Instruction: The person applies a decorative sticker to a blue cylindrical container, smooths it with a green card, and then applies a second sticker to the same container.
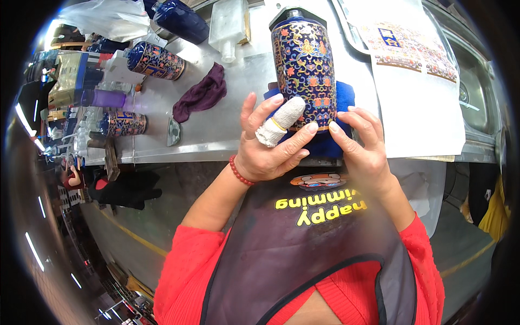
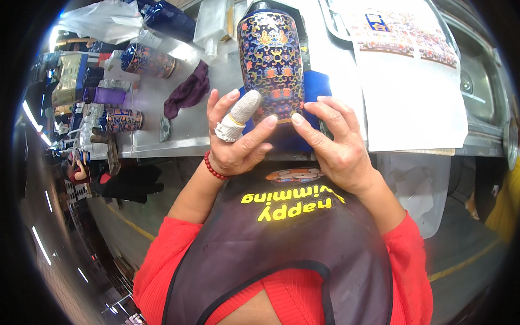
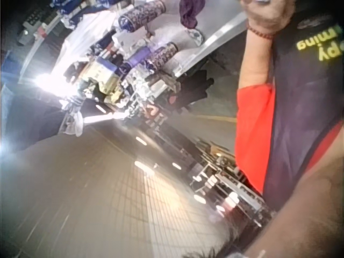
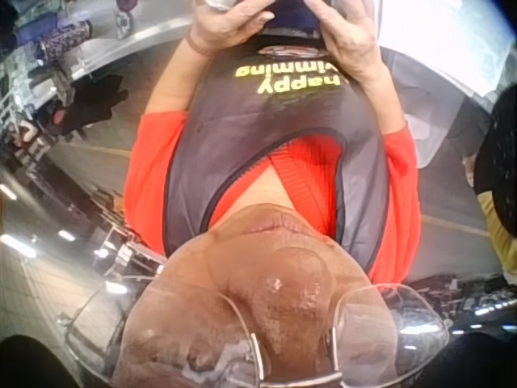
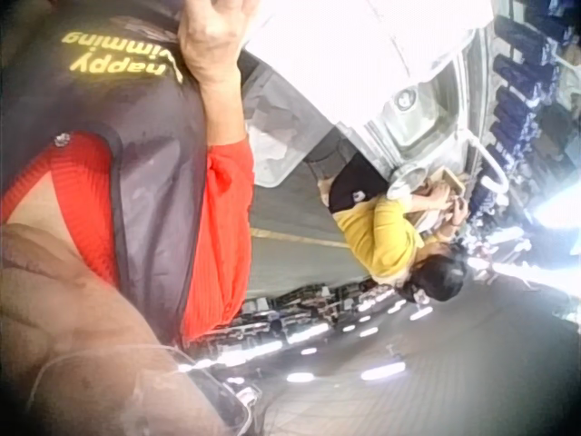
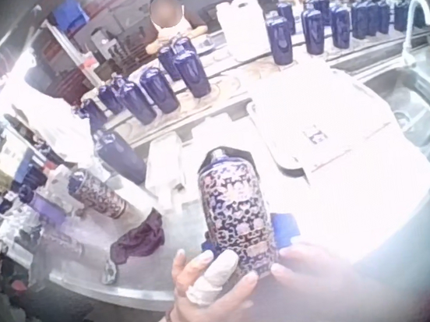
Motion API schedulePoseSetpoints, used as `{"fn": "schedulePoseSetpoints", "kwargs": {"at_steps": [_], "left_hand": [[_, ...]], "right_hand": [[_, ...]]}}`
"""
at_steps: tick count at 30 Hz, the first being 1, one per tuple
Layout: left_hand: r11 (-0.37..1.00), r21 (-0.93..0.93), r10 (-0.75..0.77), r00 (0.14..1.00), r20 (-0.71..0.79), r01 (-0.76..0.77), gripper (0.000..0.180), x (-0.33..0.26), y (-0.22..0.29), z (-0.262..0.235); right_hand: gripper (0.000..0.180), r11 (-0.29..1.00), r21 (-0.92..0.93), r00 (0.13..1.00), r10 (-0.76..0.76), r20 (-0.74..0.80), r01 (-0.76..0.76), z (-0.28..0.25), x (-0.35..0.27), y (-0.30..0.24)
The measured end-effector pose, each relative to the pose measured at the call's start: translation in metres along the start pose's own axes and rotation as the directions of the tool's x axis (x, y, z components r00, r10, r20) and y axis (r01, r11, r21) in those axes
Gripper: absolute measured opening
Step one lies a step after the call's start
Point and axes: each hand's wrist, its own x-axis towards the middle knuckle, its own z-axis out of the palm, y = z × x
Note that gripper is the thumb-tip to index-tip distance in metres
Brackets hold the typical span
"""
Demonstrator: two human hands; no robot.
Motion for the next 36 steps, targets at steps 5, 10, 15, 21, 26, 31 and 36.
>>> {"fn": "schedulePoseSetpoints", "kwargs": {"at_steps": [5, 10, 15, 21, 26, 31, 36], "left_hand": [[0.991, -0.100, -0.094, 0.993, -0.069, 0.087, 0.043, -0.012, -0.001, 0.002], [0.993, 0.014, -0.115, 0.991, -0.074, 0.117, 0.056, -0.033, 0.007, 0.011], [0.990, 0.083, -0.110, 0.993, -0.052, 0.114, 0.057, -0.038, 0.011, 0.016], [0.990, 0.068, -0.121, 0.989, -0.081, 0.126, 0.050, -0.036, 0.010, 0.014], [0.988, 0.098, -0.107, 0.990, -0.087, 0.115, 0.042, -0.037, 0.012, 0.014], [0.992, 0.107, -0.049, 0.994, -0.099, 0.059, 0.039, -0.035, 0.011, 0.014], [0.984, 0.059, -0.163, 0.981, -0.105, 0.170, 0.041, -0.038, 0.010, 0.013]], "right_hand": [[0.057, 1.000, -0.004, 0.999, 0.023, 0.023, -0.023, -0.001, 0.000, -0.001], [0.058, 1.000, -0.006, 1.000, 0.016, 0.015, -0.016, 0.001, -0.001, -0.001], [0.057, 1.000, -0.017, 1.000, 0.009, 0.009, -0.009, 0.001, -0.001, 0.000], [0.056, 1.000, -0.027, 1.000, 0.002, 0.020, -0.001, 0.000, 0.000, -0.001], [0.055, 1.000, -0.025, 1.000, 0.000, 0.018, 0.001, 0.001, 0.000, 0.000], [0.055, 1.000, -0.014, 1.000, 0.003, 0.020, -0.003, 0.001, 0.000, -0.001], [0.056, 1.000, -0.011, 1.000, 0.002, 0.009, -0.002, 0.001, 0.001, -0.001]]}}
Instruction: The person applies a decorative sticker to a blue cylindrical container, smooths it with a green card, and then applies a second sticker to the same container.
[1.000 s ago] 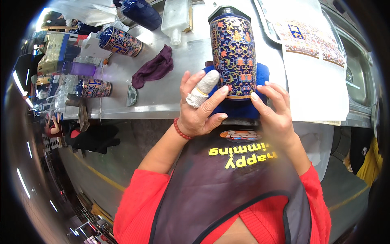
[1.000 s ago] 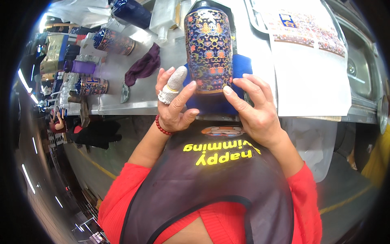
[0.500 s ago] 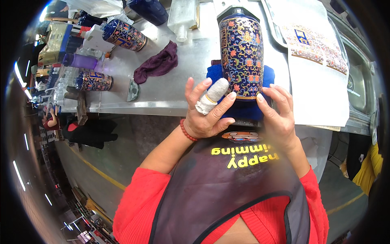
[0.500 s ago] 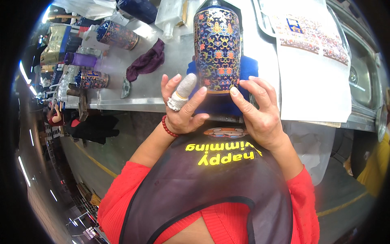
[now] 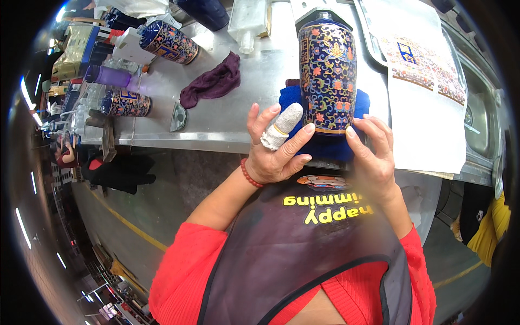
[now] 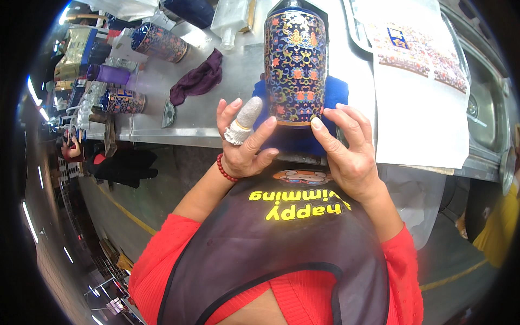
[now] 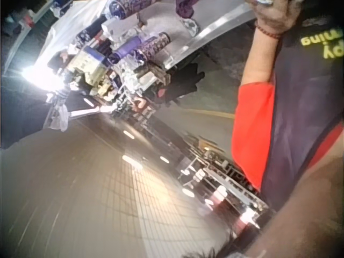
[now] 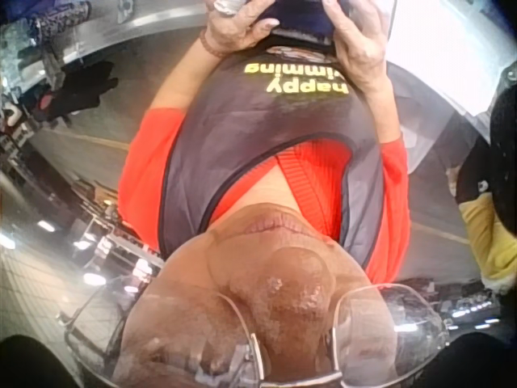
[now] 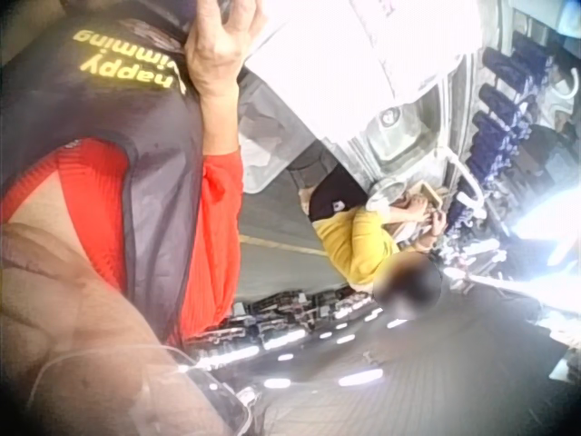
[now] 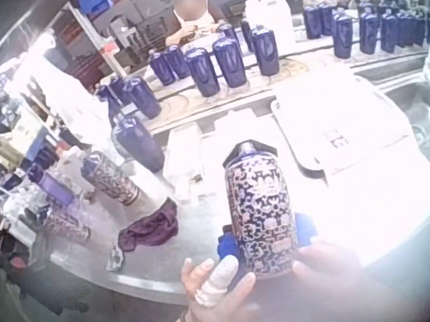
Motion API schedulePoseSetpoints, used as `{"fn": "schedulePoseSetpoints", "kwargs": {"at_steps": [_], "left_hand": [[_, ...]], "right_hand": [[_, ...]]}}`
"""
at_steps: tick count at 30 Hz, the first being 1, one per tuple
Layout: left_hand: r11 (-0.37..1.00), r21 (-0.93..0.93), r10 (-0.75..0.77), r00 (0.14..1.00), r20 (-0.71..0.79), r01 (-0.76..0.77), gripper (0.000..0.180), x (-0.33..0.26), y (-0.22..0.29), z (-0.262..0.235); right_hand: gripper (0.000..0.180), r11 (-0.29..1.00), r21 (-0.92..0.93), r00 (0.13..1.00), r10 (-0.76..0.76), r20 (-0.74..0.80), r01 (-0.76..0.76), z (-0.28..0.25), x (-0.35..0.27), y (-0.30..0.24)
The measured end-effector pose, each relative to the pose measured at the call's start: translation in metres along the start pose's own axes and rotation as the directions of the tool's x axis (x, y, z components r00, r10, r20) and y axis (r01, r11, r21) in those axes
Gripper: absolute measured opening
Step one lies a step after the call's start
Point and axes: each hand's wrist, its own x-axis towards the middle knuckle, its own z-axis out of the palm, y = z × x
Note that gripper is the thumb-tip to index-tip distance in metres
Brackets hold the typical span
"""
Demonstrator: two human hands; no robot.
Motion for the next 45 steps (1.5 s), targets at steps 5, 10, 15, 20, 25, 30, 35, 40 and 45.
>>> {"fn": "schedulePoseSetpoints", "kwargs": {"at_steps": [5, 10, 15, 20, 25, 30, 35, 40, 45], "left_hand": [[0.999, 0.028, 0.045, 0.999, 0.008, -0.045, 0.039, -0.003, -0.003, -0.002], [0.999, 0.018, 0.039, 0.999, -0.007, -0.039, 0.036, -0.001, -0.006, -0.006], [0.999, 0.027, 0.019, 0.999, 0.028, -0.019, 0.035, -0.001, -0.006, -0.007], [0.999, 0.038, 0.033, 0.999, 0.016, -0.033, 0.036, 0.003, -0.006, -0.010], [0.989, 0.056, 0.131, 0.991, 0.036, -0.133, 0.036, 0.019, -0.002, -0.004], [0.980, 0.001, 0.200, 0.980, 0.024, -0.200, 0.035, 0.034, -0.001, -0.002], [0.969, -0.023, 0.247, 0.969, 0.014, -0.246, 0.033, 0.040, 0.000, 0.000], [0.989, 0.014, 0.144, 0.988, 0.054, -0.145, 0.037, 0.036, 0.001, -0.003], [0.980, -0.022, 0.200, 0.980, 0.019, -0.199, 0.037, 0.028, 0.002, 0.004]], "right_hand": [[0.056, 1.000, -0.008, 1.000, -0.003, 0.002, 0.003, 0.001, -0.001, 0.001], [0.056, 1.000, -0.015, 1.000, 0.000, -0.004, 0.000, 0.001, -0.001, 0.000], [0.056, 1.000, -0.003, 1.000, 0.001, -0.011, -0.001, 0.001, 0.000, 0.000], [0.057, 1.000, -0.004, 1.000, 0.004, 0.006, -0.004, 0.000, -0.001, 0.000], [0.060, 1.000, 0.015, 1.000, 0.017, 0.001, -0.017, 0.001, -0.003, 0.001], [0.061, 1.000, 0.015, 1.000, 0.007, 0.001, -0.007, 0.001, -0.003, 0.002], [0.061, 1.000, 0.022, 1.000, 0.005, 0.004, -0.006, 0.001, -0.006, 0.004], [0.063, 0.999, 0.012, 0.999, 0.040, 0.008, -0.041, 0.000, -0.008, 0.006], [0.051, 0.953, 0.275, 0.984, 0.154, -0.086, -0.125, -0.020, 0.008, 0.007]]}}
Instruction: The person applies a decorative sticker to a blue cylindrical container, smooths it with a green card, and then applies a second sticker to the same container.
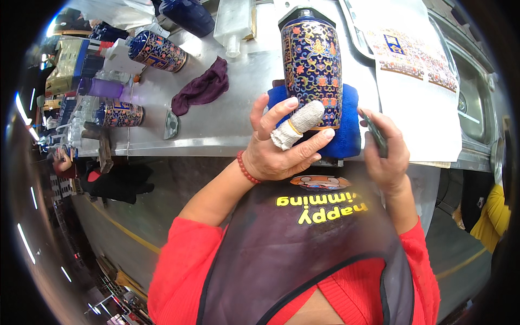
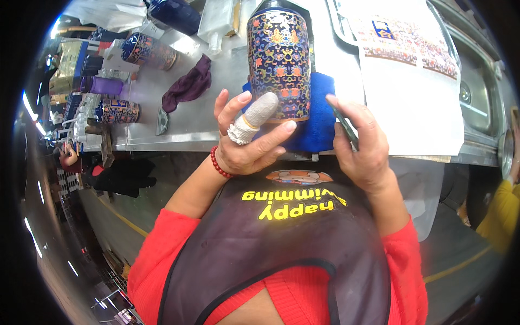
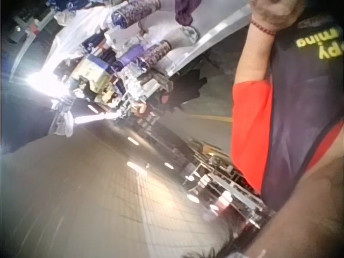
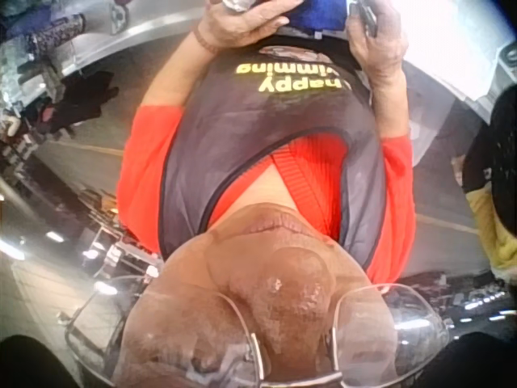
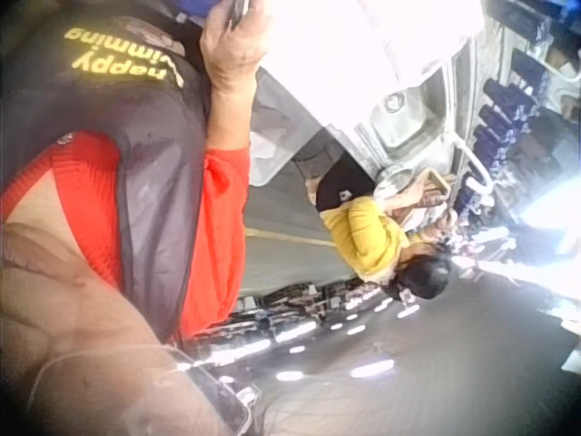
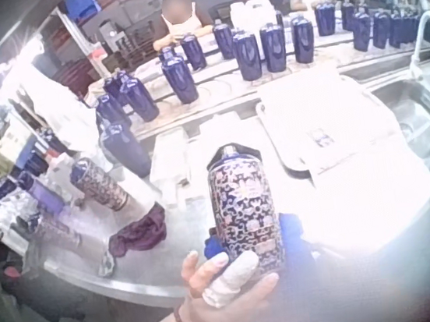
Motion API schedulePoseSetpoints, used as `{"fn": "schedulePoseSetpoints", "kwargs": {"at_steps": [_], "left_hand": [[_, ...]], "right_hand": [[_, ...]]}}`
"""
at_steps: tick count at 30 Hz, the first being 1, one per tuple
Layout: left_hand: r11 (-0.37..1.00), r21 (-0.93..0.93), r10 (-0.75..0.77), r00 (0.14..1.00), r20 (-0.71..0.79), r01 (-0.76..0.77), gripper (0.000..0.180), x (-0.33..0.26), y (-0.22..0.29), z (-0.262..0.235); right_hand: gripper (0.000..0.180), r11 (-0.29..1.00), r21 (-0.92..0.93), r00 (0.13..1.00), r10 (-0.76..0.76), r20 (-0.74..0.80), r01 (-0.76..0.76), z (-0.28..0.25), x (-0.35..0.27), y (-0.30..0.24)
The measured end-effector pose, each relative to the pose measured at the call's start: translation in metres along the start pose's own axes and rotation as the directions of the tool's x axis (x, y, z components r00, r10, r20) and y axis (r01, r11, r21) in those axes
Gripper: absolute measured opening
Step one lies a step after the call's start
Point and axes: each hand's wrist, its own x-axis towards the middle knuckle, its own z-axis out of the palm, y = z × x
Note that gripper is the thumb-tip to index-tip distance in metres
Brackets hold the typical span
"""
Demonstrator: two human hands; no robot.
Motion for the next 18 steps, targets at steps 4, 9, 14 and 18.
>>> {"fn": "schedulePoseSetpoints", "kwargs": {"at_steps": [4, 9, 14, 18], "left_hand": [[0.970, -0.068, -0.240, 0.968, -0.077, 0.235, 0.060, 0.002, -0.007, 0.004], [0.958, 0.185, -0.227, 0.974, 0.013, 0.221, 0.069, 0.016, -0.019, -0.010], [0.957, 0.193, -0.231, 0.971, 0.058, 0.217, 0.068, 0.028, -0.017, -0.017], [0.972, 0.104, -0.217, 0.973, 0.075, 0.209, 0.072, 0.023, -0.022, -0.016]], "right_hand": [[0.037, 0.980, -0.065, 0.975, -0.180, 0.133, 0.189, -0.011, 0.031, -0.012], [0.021, 0.832, -0.254, 0.847, -0.392, 0.359, 0.493, -0.006, 0.060, -0.035], [0.021, 0.842, -0.239, 0.846, -0.378, 0.377, 0.483, -0.005, 0.064, -0.045], [0.019, 0.859, -0.229, 0.847, -0.344, 0.405, 0.458, -0.003, 0.057, -0.043]]}}
